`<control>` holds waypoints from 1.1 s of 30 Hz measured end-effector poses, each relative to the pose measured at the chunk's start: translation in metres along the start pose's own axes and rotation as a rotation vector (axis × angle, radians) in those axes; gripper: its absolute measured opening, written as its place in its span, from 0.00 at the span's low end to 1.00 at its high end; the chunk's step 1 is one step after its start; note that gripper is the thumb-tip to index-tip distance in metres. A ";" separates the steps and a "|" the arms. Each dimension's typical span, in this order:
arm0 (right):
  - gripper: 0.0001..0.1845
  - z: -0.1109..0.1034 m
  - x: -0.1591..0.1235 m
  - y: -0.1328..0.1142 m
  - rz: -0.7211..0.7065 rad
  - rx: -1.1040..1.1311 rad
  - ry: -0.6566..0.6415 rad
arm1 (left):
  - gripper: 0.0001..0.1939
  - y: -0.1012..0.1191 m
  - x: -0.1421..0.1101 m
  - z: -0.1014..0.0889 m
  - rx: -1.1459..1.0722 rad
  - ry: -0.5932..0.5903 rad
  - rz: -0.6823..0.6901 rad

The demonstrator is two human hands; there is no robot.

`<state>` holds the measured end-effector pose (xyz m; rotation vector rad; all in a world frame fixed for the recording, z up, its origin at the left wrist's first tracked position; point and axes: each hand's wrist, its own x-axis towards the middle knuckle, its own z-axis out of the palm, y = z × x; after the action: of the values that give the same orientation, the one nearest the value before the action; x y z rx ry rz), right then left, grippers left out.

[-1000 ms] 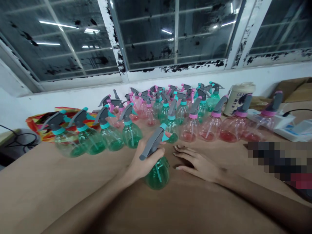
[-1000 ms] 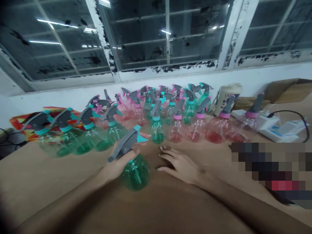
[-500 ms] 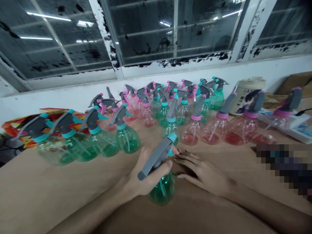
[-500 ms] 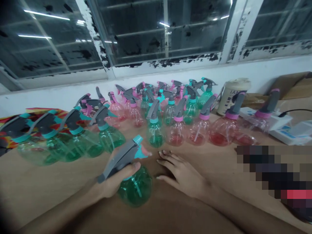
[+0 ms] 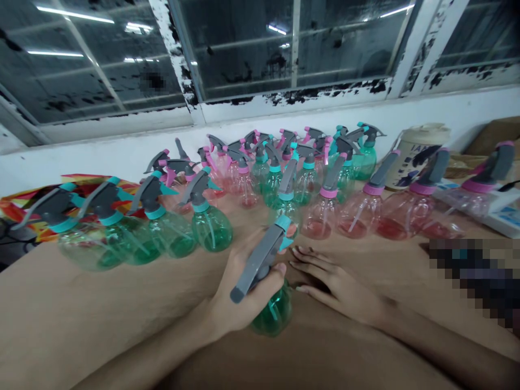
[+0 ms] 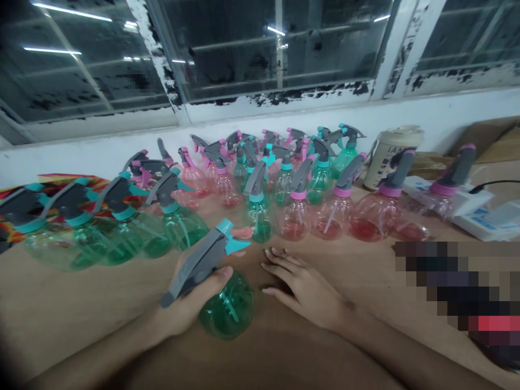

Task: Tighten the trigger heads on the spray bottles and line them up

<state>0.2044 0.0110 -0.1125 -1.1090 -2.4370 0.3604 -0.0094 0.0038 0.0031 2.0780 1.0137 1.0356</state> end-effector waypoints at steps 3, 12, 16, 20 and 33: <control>0.27 0.002 -0.001 0.002 -0.004 -0.016 -0.003 | 0.21 0.002 0.000 0.000 -0.017 0.021 0.019; 0.28 0.004 -0.001 0.005 -0.008 0.015 0.024 | 0.12 0.000 -0.001 0.000 0.010 0.038 0.040; 0.28 0.002 -0.001 0.003 0.006 0.002 -0.011 | 0.15 0.000 -0.002 0.000 0.006 0.036 0.045; 0.27 0.001 -0.001 0.003 0.008 0.014 -0.011 | 0.18 0.001 -0.001 -0.001 0.005 0.028 0.044; 0.27 0.003 -0.002 0.004 0.018 0.026 0.012 | 0.11 0.007 -0.002 -0.004 0.091 0.032 0.076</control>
<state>0.2067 0.0123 -0.1175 -1.1200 -2.4061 0.3888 -0.0114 -0.0014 0.0101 2.1954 1.0217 1.0813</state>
